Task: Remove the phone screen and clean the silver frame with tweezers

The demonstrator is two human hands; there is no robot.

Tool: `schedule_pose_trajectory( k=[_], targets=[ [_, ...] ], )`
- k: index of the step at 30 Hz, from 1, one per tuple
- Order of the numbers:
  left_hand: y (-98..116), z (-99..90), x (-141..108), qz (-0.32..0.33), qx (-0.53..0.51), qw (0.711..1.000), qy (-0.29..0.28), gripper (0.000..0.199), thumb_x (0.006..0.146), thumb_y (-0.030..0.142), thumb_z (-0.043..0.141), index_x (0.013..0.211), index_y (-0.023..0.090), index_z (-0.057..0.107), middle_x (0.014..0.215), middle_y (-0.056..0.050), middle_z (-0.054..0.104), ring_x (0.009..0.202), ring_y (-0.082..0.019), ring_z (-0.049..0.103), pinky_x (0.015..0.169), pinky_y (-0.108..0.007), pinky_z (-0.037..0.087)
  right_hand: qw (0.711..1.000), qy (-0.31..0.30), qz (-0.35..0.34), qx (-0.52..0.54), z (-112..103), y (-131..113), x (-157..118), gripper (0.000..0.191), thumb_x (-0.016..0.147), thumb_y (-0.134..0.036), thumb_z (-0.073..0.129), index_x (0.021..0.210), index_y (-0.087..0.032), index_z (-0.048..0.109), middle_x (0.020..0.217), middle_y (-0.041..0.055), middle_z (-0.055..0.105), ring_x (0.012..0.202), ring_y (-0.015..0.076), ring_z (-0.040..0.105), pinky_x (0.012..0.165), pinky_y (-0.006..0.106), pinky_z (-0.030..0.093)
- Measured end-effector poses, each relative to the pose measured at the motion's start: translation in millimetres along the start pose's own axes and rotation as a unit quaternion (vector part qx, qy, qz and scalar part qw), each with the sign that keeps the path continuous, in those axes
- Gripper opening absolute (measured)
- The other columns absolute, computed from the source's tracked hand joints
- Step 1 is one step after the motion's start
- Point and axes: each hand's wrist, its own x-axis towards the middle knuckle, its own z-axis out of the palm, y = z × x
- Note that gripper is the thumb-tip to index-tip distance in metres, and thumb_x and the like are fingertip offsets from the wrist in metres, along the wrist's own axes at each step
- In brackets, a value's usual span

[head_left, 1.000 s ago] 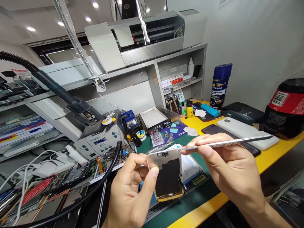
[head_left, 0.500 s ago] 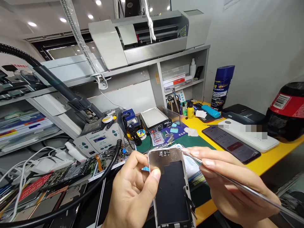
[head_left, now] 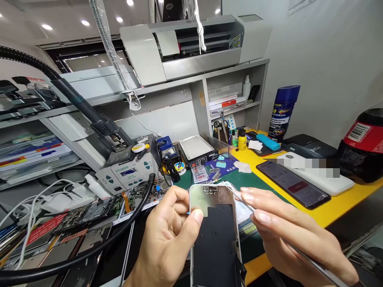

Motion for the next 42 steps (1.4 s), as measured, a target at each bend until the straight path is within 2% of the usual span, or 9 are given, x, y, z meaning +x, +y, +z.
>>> schedule_pose_trajectory(
  k=[4,8,10,16,25,28,35,40,42],
  targets=[
    [-6,-5.7,0,-0.031,-0.051,0.998,-0.026,0.029,0.096,0.048,0.062,0.090,0.023,0.049,0.066,0.008,0.040,0.050,-0.005,0.027,0.047,-0.018,0.021,0.999,-0.032,-0.030,-0.031,-7,0,-8,0.066,0.075,0.011,0.064,0.133,-0.021,0.067,0.127,0.0080,0.073,0.104,0.0286,0.076,0.097,0.046,0.065],
    [-12,-8.9,0,-0.049,-0.070,0.996,-0.038,0.029,0.095,0.049,0.062,0.094,0.023,0.049,0.066,0.007,0.042,0.053,-0.007,0.030,0.049,-0.020,0.024,0.996,-0.057,-0.012,-0.063,-9,-3,-11,0.056,0.084,0.004,0.066,0.133,-0.023,0.066,0.126,0.0087,0.074,0.109,0.0290,0.074,0.098,0.048,0.064],
    [-13,-9.4,0,-0.056,-0.070,0.995,-0.039,0.029,0.096,0.049,0.061,0.095,0.023,0.049,0.065,0.008,0.040,0.053,-0.007,0.030,0.049,-0.021,0.024,0.996,-0.044,-0.018,-0.070,-9,-4,-10,0.049,0.086,0.002,0.066,0.129,-0.023,0.068,0.124,0.0083,0.075,0.107,0.0280,0.075,0.096,0.047,0.065],
    [-11,-9.4,0,-0.051,-0.060,0.996,-0.037,0.031,0.095,0.050,0.062,0.093,0.023,0.046,0.062,0.009,0.035,0.052,-0.007,0.027,0.049,-0.022,0.021,0.996,-0.018,-0.047,-0.068,-5,-3,-10,0.039,0.083,0.009,0.064,0.115,-0.011,0.072,0.121,0.0130,0.076,0.107,0.0282,0.075,0.096,0.048,0.065],
    [-14,-9.8,1,-0.046,-0.054,0.996,-0.046,0.031,0.096,0.049,0.061,0.096,0.022,0.047,0.065,0.006,0.043,0.051,-0.006,0.031,0.050,-0.021,0.022,0.994,-0.009,-0.094,-0.059,-5,3,-7,0.042,0.076,0.016,0.065,0.112,-0.004,0.071,0.123,0.0146,0.075,0.106,0.0277,0.075,0.095,0.046,0.066],
    [-12,-9.4,2,-0.045,-0.051,0.997,-0.040,0.031,0.094,0.049,0.063,0.096,0.021,0.049,0.067,0.004,0.050,0.051,-0.006,0.036,0.050,-0.021,0.024,0.996,-0.001,-0.071,-0.051,-3,3,-5,0.042,0.075,0.013,0.067,0.113,-0.006,0.073,0.121,0.0113,0.076,0.105,0.0272,0.076,0.095,0.045,0.066],
    [-8,-9.9,0,-0.037,-0.023,0.998,-0.052,0.032,0.095,0.050,0.061,0.100,0.019,0.053,0.071,0.001,0.054,0.054,-0.008,0.039,0.051,-0.022,0.025,0.997,0.077,-0.019,-0.014,2,2,-5,0.052,0.072,0.012,0.071,0.116,-0.015,0.076,0.112,0.0048,0.079,0.093,0.0267,0.079,0.088,0.041,0.069],
    [-8,-11.5,-1,-0.033,0.018,0.997,-0.063,0.033,0.097,0.052,0.056,0.102,0.020,0.052,0.071,0.002,0.052,0.055,-0.008,0.034,0.051,-0.023,0.023,0.999,0.023,-0.022,-0.005,-5,3,-8,0.054,0.073,0.010,0.071,0.121,-0.015,0.074,0.116,0.0061,0.078,0.099,0.0273,0.077,0.093,0.041,0.067],
    [-8,-11.5,-1,-0.033,0.030,0.997,-0.070,0.032,0.098,0.053,0.054,0.102,0.021,0.052,0.070,0.003,0.049,0.055,-0.008,0.032,0.051,-0.023,0.022,0.999,0.038,-0.007,0.000,-6,2,-9,0.051,0.075,0.012,0.067,0.119,-0.014,0.074,0.114,0.0057,0.078,0.100,0.0256,0.077,0.094,0.039,0.066]
  ],
)
